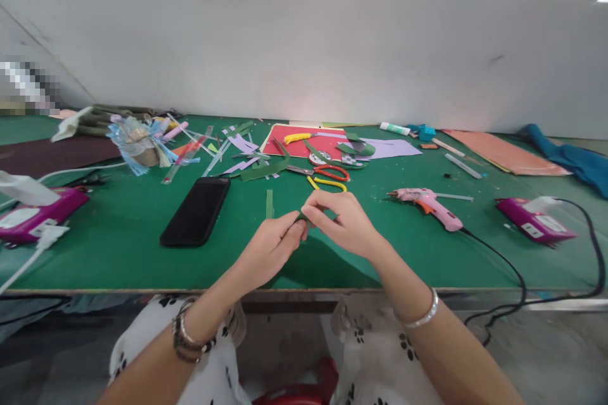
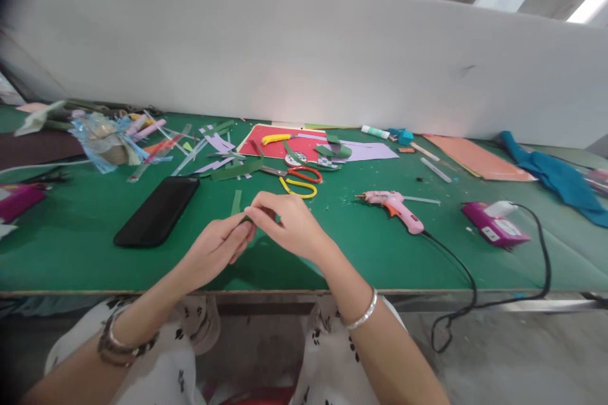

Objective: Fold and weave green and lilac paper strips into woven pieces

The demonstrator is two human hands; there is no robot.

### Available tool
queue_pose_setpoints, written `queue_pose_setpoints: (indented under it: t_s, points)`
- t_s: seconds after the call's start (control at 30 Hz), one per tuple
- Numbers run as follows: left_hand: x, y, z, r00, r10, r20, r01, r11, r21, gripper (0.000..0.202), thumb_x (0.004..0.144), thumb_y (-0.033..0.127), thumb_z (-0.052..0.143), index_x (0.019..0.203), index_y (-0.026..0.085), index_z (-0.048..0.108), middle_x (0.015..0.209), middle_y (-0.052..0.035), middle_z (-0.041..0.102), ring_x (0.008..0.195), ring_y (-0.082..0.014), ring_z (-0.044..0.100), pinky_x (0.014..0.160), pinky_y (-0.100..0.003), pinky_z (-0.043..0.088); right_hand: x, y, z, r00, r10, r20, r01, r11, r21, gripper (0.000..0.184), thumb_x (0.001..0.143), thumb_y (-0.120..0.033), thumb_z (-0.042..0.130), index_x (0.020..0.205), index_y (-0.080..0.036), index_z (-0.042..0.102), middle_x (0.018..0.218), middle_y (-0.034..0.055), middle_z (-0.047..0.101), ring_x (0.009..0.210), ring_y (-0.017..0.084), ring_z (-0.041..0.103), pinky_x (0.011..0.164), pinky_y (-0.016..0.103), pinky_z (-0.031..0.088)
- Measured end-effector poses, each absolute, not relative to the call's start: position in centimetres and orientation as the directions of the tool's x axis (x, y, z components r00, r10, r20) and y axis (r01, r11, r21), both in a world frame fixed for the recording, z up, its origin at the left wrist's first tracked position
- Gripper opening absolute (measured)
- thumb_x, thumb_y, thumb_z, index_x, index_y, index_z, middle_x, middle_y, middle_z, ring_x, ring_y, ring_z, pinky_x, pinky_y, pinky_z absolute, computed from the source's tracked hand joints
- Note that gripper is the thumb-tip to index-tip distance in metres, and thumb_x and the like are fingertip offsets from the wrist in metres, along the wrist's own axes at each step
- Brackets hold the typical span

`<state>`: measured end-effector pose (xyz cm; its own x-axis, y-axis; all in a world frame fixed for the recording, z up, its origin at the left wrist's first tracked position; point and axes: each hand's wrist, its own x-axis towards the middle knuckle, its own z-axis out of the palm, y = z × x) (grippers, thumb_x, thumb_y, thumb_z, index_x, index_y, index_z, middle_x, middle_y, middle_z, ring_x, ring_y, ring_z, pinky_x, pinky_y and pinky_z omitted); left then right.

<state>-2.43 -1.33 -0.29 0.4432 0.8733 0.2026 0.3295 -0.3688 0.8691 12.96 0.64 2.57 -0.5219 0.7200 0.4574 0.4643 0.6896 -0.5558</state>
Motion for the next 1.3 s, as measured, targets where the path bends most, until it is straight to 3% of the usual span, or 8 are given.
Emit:
queue_pose_setpoints:
  t_s: [0.17,0.33,0.47,0.63,0.83,0.93,1.13,1.3]
  points:
    - [-2.4,-1.3,-0.3,0.509,0.855,0.099,0.167,-0.211,0.963,0.029,0.084,0.037,0.029,0.063,0.018,0.037,0.047,0.0091,0.025,0.038,-0.0043,0.022,0.037,-0.017,0.02,12.9,0.8,2.4,-0.562,0.707,0.429,0.455,0.698,-0.553,0.036,0.086,-0.027,0.033,0.052,-0.017,0.036,0.047,-0.0051,0.038,0.044,0.005,0.034,0.047,0.017,0.028]
    - [-2.5,-1.0,-0.3,0.506,0.861,0.049,0.125,-0.129,0.984,0.031,0.082,0.04,0.031,0.064,0.017,0.039,0.047,0.0086,0.024,0.041,-0.0048,0.025,0.038,-0.017,0.02,13.4,1.1,2.7,-0.423,0.754,0.503,0.543,0.655,-0.525,0.037,0.085,-0.028,0.034,0.05,-0.018,0.029,0.045,-0.0058,0.03,0.042,0.005,0.029,0.046,0.018,0.025]
    - [-2.5,-0.8,-0.4,0.506,0.862,0.025,0.122,-0.1,0.988,0.03,0.082,0.041,0.032,0.064,0.017,0.039,0.047,0.009,0.024,0.041,-0.0051,0.025,0.039,-0.017,0.021,13.8,1.6,2.4,-0.324,0.811,0.487,0.543,0.581,-0.606,0.04,0.085,-0.032,0.034,0.048,-0.018,0.032,0.043,-0.0053,0.034,0.042,0.005,0.031,0.045,0.019,0.026]
    - [-2.6,-0.5,-0.7,0.492,0.871,-0.017,0.157,-0.07,0.985,0.03,0.081,0.042,0.031,0.065,0.018,0.039,0.047,0.0089,0.024,0.041,-0.0058,0.024,0.039,-0.017,0.021,14.0,1.9,2.0,-0.348,0.856,0.383,0.46,0.512,-0.725,0.042,0.086,-0.036,0.03,0.048,-0.018,0.032,0.041,-0.005,0.038,0.039,0.005,0.031,0.043,0.019,0.025]
    - [-2.9,-0.4,-0.6,0.508,0.861,-0.02,0.22,-0.107,0.97,0.03,0.081,0.041,0.03,0.065,0.018,0.04,0.049,0.008,0.026,0.042,-0.0063,0.025,0.04,-0.018,0.022,14.5,2.0,2.4,-0.361,0.778,0.514,0.564,0.621,-0.544,0.035,0.083,-0.025,0.036,0.051,-0.018,0.022,0.047,-0.006,0.023,0.044,0.005,0.023,0.045,0.021,0.021]
    - [-3.0,-0.3,-0.6,0.508,0.861,-0.014,0.237,-0.124,0.963,0.031,0.082,0.04,0.029,0.063,0.018,0.039,0.049,0.0077,0.027,0.042,-0.0063,0.026,0.04,-0.018,0.022,14.9,2.2,2.4,-0.312,0.787,0.532,0.571,0.603,-0.558,0.035,0.082,-0.025,0.036,0.051,-0.018,0.021,0.047,-0.0058,0.022,0.045,0.005,0.022,0.045,0.021,0.02]
    - [-3.3,-0.1,-0.5,0.516,0.856,-0.026,0.26,-0.128,0.957,0.031,0.082,0.04,0.029,0.062,0.018,0.037,0.05,0.0075,0.028,0.044,-0.0066,0.025,0.042,-0.018,0.024,15.5,2.5,2.5,-0.112,0.861,0.496,0.525,0.475,-0.706,0.038,0.082,-0.032,0.038,0.048,-0.019,0.027,0.043,-0.0061,0.027,0.041,0.006,0.026,0.043,0.021,0.021]
    - [-3.9,-0.1,0.4,0.567,0.82,-0.073,0.327,-0.143,0.934,0.033,0.082,0.041,0.029,0.061,0.018,0.037,0.05,0.0072,0.029,0.044,-0.0069,0.025,0.043,-0.018,0.025,16.4,2.8,2.6,-0.105,0.847,0.522,0.621,0.466,-0.631,0.038,0.083,-0.028,0.038,0.047,-0.018,0.035,0.042,-0.0041,0.039,0.042,0.007,0.035,0.047,0.02,0.028]
